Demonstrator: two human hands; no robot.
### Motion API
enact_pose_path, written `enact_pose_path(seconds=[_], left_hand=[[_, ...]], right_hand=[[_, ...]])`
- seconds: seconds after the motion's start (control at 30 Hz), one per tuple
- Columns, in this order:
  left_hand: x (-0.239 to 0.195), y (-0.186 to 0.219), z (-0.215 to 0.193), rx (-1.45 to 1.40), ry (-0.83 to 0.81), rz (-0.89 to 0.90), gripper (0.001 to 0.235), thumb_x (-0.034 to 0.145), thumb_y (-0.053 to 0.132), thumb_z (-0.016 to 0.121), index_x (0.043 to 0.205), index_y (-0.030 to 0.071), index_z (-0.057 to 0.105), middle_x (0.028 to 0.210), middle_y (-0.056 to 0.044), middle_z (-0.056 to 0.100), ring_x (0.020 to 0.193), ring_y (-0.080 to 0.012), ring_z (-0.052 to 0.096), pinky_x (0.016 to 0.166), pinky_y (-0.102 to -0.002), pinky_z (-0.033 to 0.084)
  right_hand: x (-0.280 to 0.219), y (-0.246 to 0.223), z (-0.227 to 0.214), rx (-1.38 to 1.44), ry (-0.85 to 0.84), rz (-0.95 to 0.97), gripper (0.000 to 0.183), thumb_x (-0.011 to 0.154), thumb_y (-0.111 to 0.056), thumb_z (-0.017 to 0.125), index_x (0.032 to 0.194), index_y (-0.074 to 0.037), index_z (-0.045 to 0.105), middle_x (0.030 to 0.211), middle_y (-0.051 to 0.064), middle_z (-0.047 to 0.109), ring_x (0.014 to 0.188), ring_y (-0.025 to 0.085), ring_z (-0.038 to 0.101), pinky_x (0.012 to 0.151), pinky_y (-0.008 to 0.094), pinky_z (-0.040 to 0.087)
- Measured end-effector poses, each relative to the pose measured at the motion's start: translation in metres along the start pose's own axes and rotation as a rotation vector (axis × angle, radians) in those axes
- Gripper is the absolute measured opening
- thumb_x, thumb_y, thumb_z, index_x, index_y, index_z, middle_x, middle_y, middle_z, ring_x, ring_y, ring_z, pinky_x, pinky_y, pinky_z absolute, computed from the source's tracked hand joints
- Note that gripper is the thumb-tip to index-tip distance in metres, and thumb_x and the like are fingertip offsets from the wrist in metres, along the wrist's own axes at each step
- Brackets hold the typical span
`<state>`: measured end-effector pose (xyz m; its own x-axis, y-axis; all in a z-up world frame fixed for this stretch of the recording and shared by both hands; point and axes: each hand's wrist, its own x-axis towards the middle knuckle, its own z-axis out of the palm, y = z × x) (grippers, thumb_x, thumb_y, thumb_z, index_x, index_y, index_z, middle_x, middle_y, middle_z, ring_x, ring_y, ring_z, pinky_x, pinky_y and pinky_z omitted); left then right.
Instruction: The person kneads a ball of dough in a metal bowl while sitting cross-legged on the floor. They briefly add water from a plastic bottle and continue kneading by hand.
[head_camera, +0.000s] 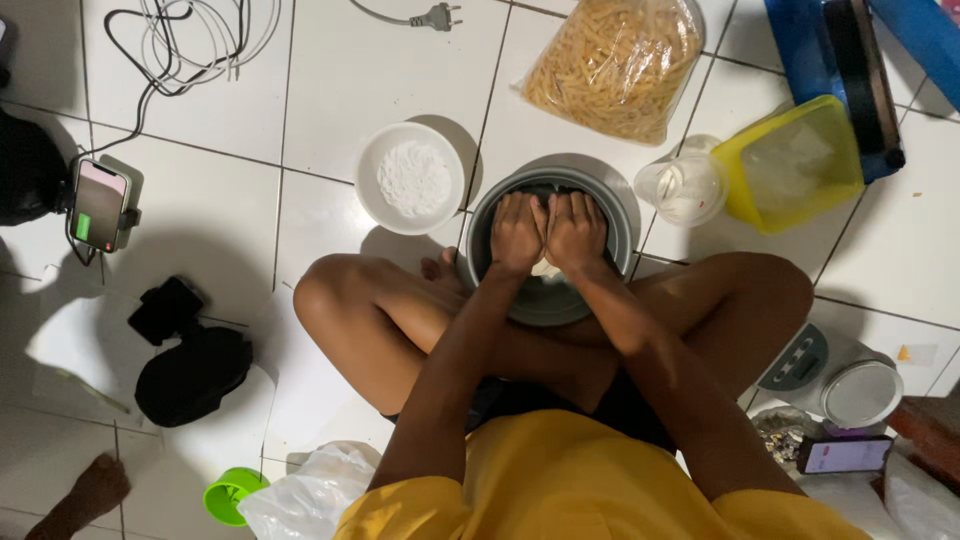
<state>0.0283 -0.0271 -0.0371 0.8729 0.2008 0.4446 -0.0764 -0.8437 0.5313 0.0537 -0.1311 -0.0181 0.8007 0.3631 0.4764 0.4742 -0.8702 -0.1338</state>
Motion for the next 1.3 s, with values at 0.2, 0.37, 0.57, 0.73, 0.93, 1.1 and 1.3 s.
enact_pose_path(seconds=[0.2, 0.37, 0.57, 0.73, 0.93, 1.1, 1.3], left_hand=[[-0.006, -0.004, 0.012, 0.079, 0.003, -0.020, 0.032, 0.100, 0.013, 0.052, 0.068, 0.009, 0.054, 0.063, -0.010, 0.044, 0.062, -0.0321, 0.055, 0.059, -0.041, 0.049], [0.005, 0.008, 0.005, 0.067, -0.110, -0.097, 0.038, 0.102, 0.019, 0.051, 0.067, 0.005, 0.056, 0.060, -0.016, 0.051, 0.059, -0.0371, 0.060, 0.057, -0.045, 0.051], [0.039, 0.010, -0.053, -0.349, -1.017, -0.319, 0.039, 0.086, 0.031, 0.065, 0.097, -0.006, 0.069, 0.098, -0.033, 0.067, 0.101, -0.0553, 0.062, 0.082, -0.058, 0.050], [0.040, 0.009, -0.073, -0.300, -1.213, -0.216, 0.086, 0.062, 0.035, 0.096, 0.131, 0.001, 0.059, 0.126, -0.027, 0.065, 0.125, -0.0486, 0.058, 0.107, -0.049, 0.048], [0.023, 0.009, -0.034, 0.085, -1.135, -0.110, 0.115, 0.047, 0.034, 0.104, 0.141, 0.003, 0.046, 0.141, -0.026, 0.052, 0.125, -0.0500, 0.057, 0.101, -0.053, 0.056], [-0.002, 0.032, -0.059, 0.297, -0.881, 0.085, 0.076, 0.065, 0.028, 0.088, 0.129, 0.002, 0.056, 0.126, -0.017, 0.058, 0.121, -0.0363, 0.057, 0.098, -0.043, 0.053], [-0.074, 0.048, -0.065, 0.429, -0.361, 0.327, 0.023, 0.089, 0.022, 0.070, 0.103, 0.009, 0.057, 0.095, -0.009, 0.051, 0.090, -0.0269, 0.060, 0.078, -0.039, 0.053]], right_hand=[[-0.014, 0.010, 0.020, -0.039, 0.052, -0.008, 0.039, 0.101, -0.021, 0.060, 0.064, -0.013, 0.051, 0.064, 0.005, 0.044, 0.058, 0.026, 0.055, 0.052, 0.034, 0.047], [-0.009, 0.012, 0.004, 0.033, -0.155, 0.024, 0.039, 0.105, -0.025, 0.056, 0.070, -0.008, 0.055, 0.066, 0.010, 0.050, 0.058, 0.031, 0.060, 0.053, 0.041, 0.050], [0.039, 0.024, -0.088, 0.625, -1.009, 0.263, 0.037, 0.107, -0.027, 0.040, 0.096, 0.003, 0.058, 0.087, 0.022, 0.053, 0.081, 0.044, 0.054, 0.074, 0.056, 0.044], [0.037, 0.025, -0.093, 0.636, -1.284, 0.202, 0.079, 0.076, -0.026, 0.082, 0.141, 0.008, 0.052, 0.136, 0.035, 0.057, 0.129, 0.048, 0.053, 0.111, 0.059, 0.042], [0.003, 0.022, -0.046, 0.351, -0.902, 0.027, 0.051, 0.073, -0.004, 0.077, 0.120, 0.013, 0.065, 0.096, 0.029, 0.069, 0.089, 0.048, 0.071, 0.070, 0.052, 0.060], [-0.045, 0.010, -0.047, 0.079, -0.592, -0.118, 0.045, 0.070, -0.003, 0.075, 0.110, 0.005, 0.057, 0.097, 0.022, 0.057, 0.091, 0.041, 0.062, 0.079, 0.050, 0.053], [-0.075, -0.026, -0.118, -0.088, -0.253, -0.241, 0.020, 0.073, -0.004, 0.070, 0.090, 0.000, 0.061, 0.083, 0.016, 0.052, 0.080, 0.032, 0.057, 0.075, 0.041, 0.048]])
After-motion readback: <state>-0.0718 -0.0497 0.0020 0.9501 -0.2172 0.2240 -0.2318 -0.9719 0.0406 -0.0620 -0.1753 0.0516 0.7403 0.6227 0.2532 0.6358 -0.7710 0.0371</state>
